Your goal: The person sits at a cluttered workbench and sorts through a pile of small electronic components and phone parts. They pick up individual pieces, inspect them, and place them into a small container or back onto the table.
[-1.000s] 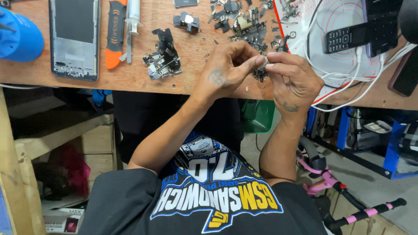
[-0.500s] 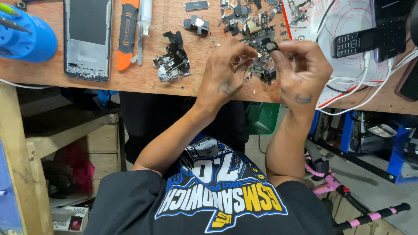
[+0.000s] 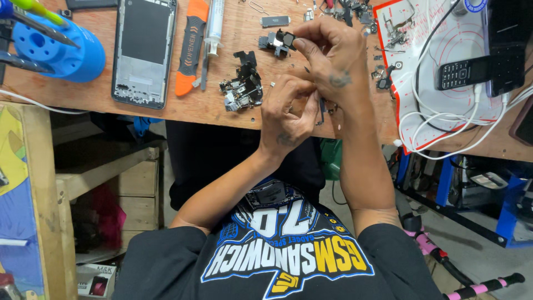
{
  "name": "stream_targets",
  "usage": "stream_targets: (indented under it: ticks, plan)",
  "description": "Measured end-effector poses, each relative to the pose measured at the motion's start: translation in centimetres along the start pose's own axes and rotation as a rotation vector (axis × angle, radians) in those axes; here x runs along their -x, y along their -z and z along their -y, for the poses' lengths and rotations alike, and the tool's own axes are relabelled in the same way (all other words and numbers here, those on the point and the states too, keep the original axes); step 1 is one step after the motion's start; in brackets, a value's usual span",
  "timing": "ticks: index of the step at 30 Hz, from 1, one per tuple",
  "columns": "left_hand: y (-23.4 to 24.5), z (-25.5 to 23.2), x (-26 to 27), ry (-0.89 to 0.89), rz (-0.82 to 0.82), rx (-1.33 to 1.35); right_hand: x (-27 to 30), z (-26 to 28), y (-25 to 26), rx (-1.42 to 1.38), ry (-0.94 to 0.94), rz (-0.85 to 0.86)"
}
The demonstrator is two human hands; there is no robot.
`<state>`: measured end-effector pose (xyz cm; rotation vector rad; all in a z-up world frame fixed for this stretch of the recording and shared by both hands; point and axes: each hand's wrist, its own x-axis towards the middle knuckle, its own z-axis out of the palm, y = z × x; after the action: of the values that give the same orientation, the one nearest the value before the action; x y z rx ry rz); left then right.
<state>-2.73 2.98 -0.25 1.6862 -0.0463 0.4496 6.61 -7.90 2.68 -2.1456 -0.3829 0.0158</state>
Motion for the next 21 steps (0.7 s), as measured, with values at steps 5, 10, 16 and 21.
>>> stream_targets:
  ticks: [5, 10, 16, 21]
  plan:
    - [0.2, 0.0, -0.1, -0.004, -0.031, -0.007, -0.9, -0.6, -0.6, 0.01, 0.028, 0.06]
    - [0.3, 0.1, -0.3, 0.011, -0.023, -0.004, -1.0, -0.6, -0.9, -0.005, -0.027, 0.073]
    - [0.2, 0.0, -0.3, -0.015, -0.013, -0.032, -0.9, -0.2, -0.7, 0.092, 0.076, 0.038]
    - [-0.1, -0.1, -0.2, 0.031, 0.009, -0.069, 1.0, -1.0, 1.3, 0.042, 0.051, -0.062]
